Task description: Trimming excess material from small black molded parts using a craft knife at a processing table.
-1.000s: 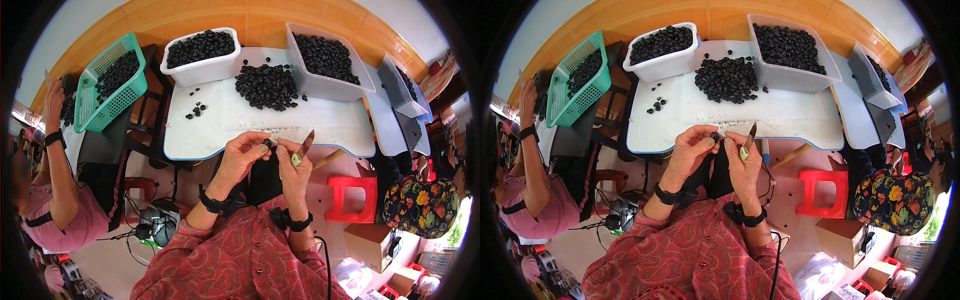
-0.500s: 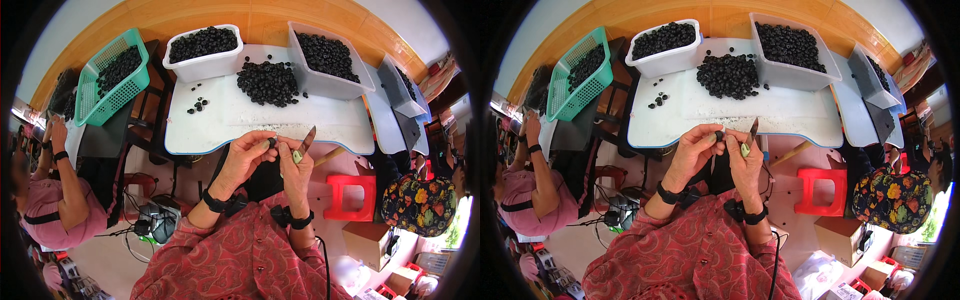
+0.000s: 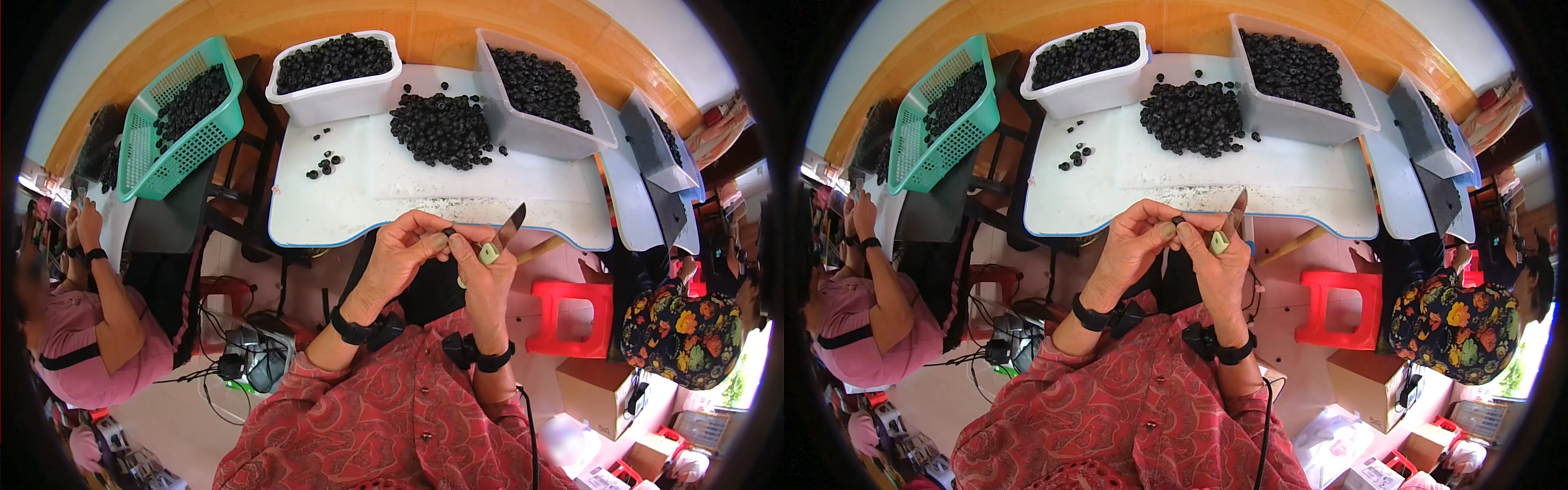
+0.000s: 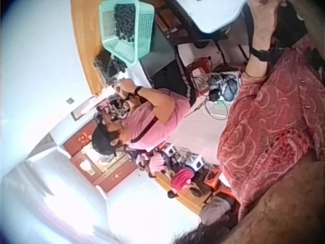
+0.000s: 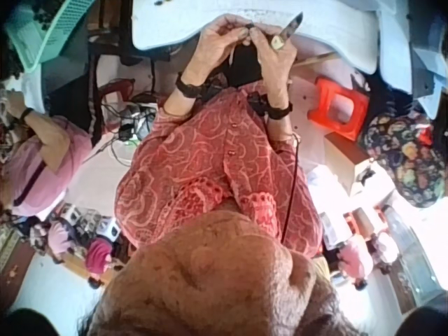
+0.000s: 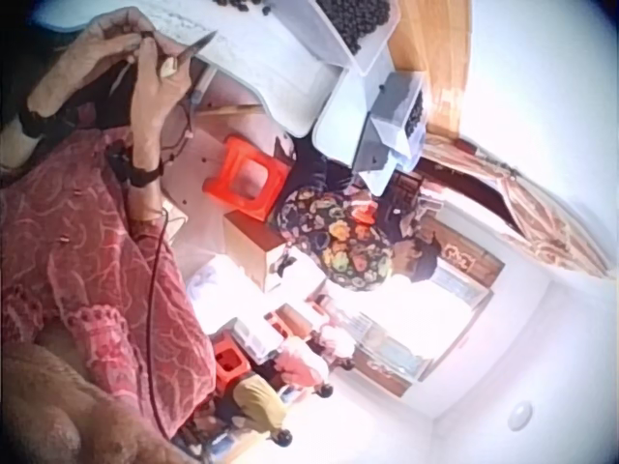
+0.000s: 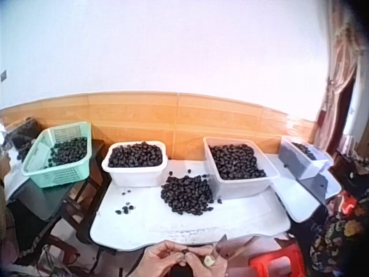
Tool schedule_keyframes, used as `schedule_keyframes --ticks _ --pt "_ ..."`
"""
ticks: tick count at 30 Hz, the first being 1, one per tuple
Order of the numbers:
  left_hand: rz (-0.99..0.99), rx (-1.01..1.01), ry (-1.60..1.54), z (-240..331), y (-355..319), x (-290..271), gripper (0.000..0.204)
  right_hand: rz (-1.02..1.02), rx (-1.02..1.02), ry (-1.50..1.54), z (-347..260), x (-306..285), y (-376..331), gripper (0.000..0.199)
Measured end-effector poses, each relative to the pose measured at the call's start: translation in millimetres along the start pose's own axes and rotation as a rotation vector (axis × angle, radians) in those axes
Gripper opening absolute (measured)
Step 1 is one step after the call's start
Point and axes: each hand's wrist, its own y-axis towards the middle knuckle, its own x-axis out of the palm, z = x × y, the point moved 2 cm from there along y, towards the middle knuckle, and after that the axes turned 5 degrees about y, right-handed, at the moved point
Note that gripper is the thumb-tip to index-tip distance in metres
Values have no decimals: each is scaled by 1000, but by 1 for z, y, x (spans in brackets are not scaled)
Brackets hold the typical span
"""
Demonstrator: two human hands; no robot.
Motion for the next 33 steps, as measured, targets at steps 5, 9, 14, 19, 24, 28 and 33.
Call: schedule_keyframes --ticks 5,9,14,19,24,28,33 --pt "1 -29 -43 -1 -1 -3 18 -19 68 84 6 -4 4 6" --pt "-27 -21 -6 -1 1 -12 17 1 148 112 9 0 8 9" --pt "18 -40 -5 4 2 -14 16 -19 204 148 12 5 11 11" --pt "2 -62 -145 6 1 -13 15 4 197 13 13 8 7 15" --pt "9 -54 -178 4 0 -14 15 -113 -177 -632 4 17 3 20" --pt "7 -37 -145 3 -2 -15 17 -170 -302 -765 5 17 3 33" --pt "7 -9 -110 5 -2 -13 18 -178 -303 -852 6 18 3 36"
